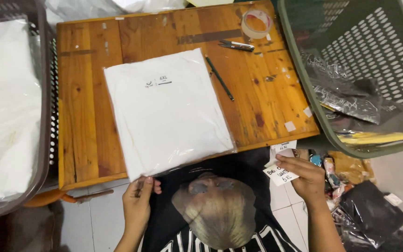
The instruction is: The person removes a white t-shirt from a plastic bag, writes on a small label with a pencil, and sticks the label onto the shirt. The person then places the labeled shirt into a basket.
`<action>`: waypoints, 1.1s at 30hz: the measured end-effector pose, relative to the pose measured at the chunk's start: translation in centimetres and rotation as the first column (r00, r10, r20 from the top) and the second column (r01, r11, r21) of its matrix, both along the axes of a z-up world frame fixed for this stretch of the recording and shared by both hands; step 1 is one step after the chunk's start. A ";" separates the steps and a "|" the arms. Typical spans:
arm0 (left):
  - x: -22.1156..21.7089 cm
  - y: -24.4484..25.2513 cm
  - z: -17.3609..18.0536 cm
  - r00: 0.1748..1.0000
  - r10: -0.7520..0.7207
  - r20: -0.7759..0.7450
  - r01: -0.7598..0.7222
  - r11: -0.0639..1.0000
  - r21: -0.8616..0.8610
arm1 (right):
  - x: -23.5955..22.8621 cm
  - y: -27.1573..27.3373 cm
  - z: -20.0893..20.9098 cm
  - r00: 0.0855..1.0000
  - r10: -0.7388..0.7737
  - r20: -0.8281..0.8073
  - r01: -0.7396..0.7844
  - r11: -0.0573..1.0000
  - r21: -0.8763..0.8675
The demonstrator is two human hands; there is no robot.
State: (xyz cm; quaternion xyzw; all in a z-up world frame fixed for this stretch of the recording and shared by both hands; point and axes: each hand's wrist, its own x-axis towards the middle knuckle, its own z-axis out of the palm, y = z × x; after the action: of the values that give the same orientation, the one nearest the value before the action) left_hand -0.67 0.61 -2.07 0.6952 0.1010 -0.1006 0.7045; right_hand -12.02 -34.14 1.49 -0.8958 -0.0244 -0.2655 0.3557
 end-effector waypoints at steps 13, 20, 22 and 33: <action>-0.1 -0.5 0.9 1.000 -0.015 -0.007 0.016 0.999 0.048 | -1.3 -3.4 -7.7 0.916 -0.301 0.266 0.370 0.890 -0.266; -0.2 -0.5 0.7 1.000 -0.008 0.003 0.007 0.999 0.045 | -0.3 -5.2 -9.2 0.871 -0.308 0.383 0.451 0.809 -0.377; -0.1 -0.5 0.9 1.000 -0.015 -0.010 0.015 0.998 0.057 | -0.1 -6.0 -9.9 0.900 -0.212 0.381 0.376 0.818 -0.434; -0.2 -0.9 0.6 1.000 -0.019 0.016 0.019 1.000 -0.018 | 1.5 -8.5 -11.4 0.887 -0.083 0.453 0.410 0.591 -0.695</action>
State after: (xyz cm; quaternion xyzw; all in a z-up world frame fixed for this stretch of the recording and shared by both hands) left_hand -0.88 -0.30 -1.43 0.6906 0.0880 -0.1027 0.7105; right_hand -10.48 -42.67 -9.90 -0.8861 -0.0763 -0.4418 -0.1172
